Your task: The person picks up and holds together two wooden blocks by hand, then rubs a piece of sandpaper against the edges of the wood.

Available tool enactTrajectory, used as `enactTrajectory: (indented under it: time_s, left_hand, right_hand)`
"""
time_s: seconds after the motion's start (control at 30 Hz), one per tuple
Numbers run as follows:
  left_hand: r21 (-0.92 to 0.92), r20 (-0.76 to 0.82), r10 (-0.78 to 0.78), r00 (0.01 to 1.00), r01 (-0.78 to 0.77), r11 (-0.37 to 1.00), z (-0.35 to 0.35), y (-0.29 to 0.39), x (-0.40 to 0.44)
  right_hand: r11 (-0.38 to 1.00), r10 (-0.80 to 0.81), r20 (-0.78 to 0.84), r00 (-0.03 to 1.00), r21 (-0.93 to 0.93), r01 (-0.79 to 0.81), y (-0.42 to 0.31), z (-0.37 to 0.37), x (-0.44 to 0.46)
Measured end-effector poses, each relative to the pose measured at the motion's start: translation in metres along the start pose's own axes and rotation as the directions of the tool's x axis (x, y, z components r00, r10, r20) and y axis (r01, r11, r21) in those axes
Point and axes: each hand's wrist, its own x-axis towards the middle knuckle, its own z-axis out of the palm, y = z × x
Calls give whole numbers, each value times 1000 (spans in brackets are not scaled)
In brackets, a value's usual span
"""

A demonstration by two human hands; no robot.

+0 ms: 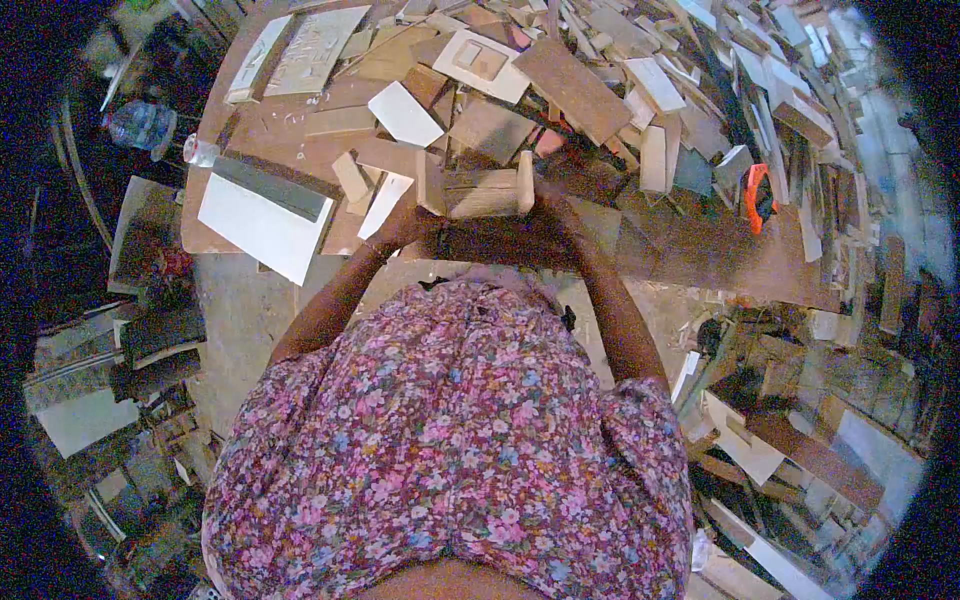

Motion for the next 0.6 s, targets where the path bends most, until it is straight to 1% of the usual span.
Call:
enactTrajectory:
  time_s: [0.1,0.13,0.23,0.3,0.33,0.37,0.4,0.43,0.5,0.53,0.6]
  left_hand:
    - [-4,16,20,1000,-20,1000,4,-12,4]
    - [-2,10,19,1000,-19,1000,4,-15,4]
    - [-24,-4,58,998,-58,998,4,-12,4]
    - [62,-27,108,994,-106,992,2,-4,3]
    - [62,-29,107,994,-105,993,3,-7,3]
    - [38,-28,99,995,-98,994,4,-12,4]
    - [14,-25,92,995,-92,996,5,-15,4]
    - [15,-24,94,995,-93,996,4,-15,4]
    - [49,16,29,999,-30,998,3,-15,6]
    - [49,16,29,999,-30,998,4,-16,6]
    - [-20,-27,55,998,-56,998,5,-19,7]
  right_hand:
    - [974,-223,-38,974,-41,222,-18,-4,7]
    - [973,-229,-35,973,-41,228,-14,-1,13]
    - [973,-15,22,1000,233,10,42,27,39]
    - [907,122,92,988,394,-148,41,30,47]
    - [908,121,93,988,393,-148,43,25,41]
    - [975,-2,34,999,222,-6,2,4,25]
    - [990,-133,-3,991,37,133,-24,-8,16]
    - [991,-132,-5,991,37,132,-23,-8,16]
    - [995,-97,16,995,-16,97,-11,-7,14]
    - [996,-80,27,996,-43,81,-6,-6,13]
    - [994,-44,49,998,-94,49,8,-2,12]
